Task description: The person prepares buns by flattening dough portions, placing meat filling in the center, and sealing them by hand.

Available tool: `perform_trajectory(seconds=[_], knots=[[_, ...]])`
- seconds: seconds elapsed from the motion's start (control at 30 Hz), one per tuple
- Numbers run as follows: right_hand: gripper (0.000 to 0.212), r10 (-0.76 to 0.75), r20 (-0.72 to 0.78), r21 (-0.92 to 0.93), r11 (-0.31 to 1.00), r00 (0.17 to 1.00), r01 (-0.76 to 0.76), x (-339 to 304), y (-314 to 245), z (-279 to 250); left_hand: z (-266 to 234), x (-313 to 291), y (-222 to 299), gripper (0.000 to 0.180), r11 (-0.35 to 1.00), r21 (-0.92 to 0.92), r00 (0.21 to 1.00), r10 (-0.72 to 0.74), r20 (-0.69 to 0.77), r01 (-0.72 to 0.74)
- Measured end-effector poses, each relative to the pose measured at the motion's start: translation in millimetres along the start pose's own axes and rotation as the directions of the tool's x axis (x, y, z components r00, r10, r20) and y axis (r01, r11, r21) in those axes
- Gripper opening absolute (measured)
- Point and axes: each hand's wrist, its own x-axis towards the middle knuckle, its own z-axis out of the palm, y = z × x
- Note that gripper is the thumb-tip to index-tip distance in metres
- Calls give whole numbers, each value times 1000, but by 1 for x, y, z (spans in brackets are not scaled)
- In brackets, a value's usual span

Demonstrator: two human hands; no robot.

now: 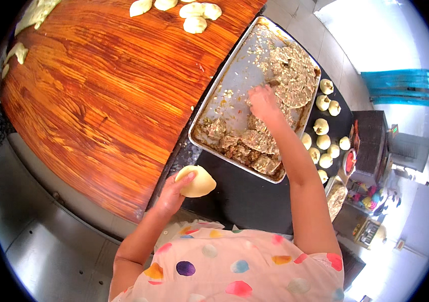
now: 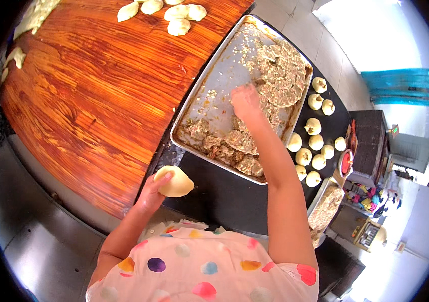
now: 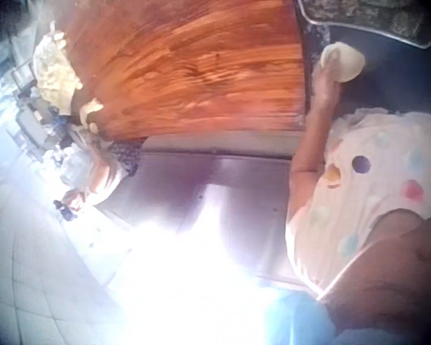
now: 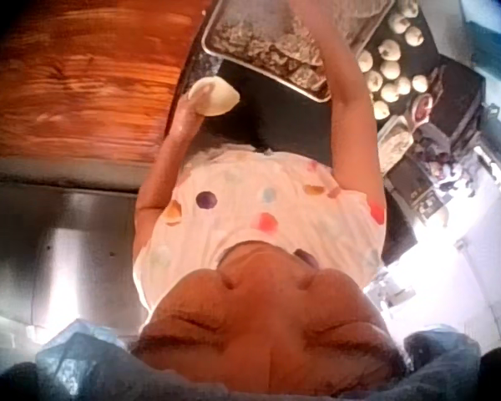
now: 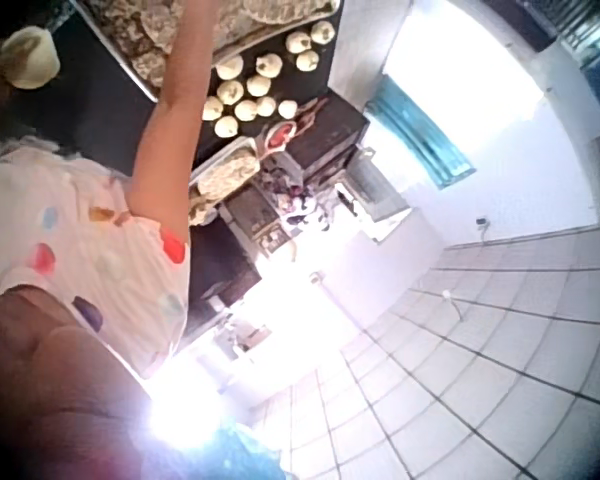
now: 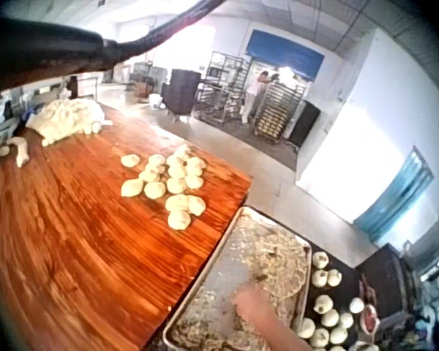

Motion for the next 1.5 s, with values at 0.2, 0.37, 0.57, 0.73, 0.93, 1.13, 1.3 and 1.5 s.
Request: perform_trajectory(seconds=[0.2,0.37,0.57,0.73,0.93,1.13,1.3,1.5], knots=[[49,-48,-209,155,984,977,82,-11,-18,-6,13,11,11,42,999,24,997,30,68,-32],[62,109,-370,534,838,923,115,-46,-45,0,13,20,10,42,999,43,995,13,97,-17],[67,164,-170,579,815,972,-36,-39,-32,7,9,24,7,42,997,38,984,-68,168,62],[58,207,-50,618,775,977,-132,-37,-41,8,33,28,21,42,999,4,986,-43,162,43],[60,252,-343,844,506,905,180,-88,-60,-73,39,62,31,48,985,-152,986,101,129,-81],[65,163,-468,748,597,868,291,-155,-106,-85,79,73,37,47,978,-203,915,44,402,42],[63,216,-302,867,467,929,174,-182,-90,-74,111,79,16,40,999,18,945,41,326,-49],[65,800,140,712,-491,583,502,-215,-64,-29,174,73,-6,39,990,-105,911,-40,411,92]])
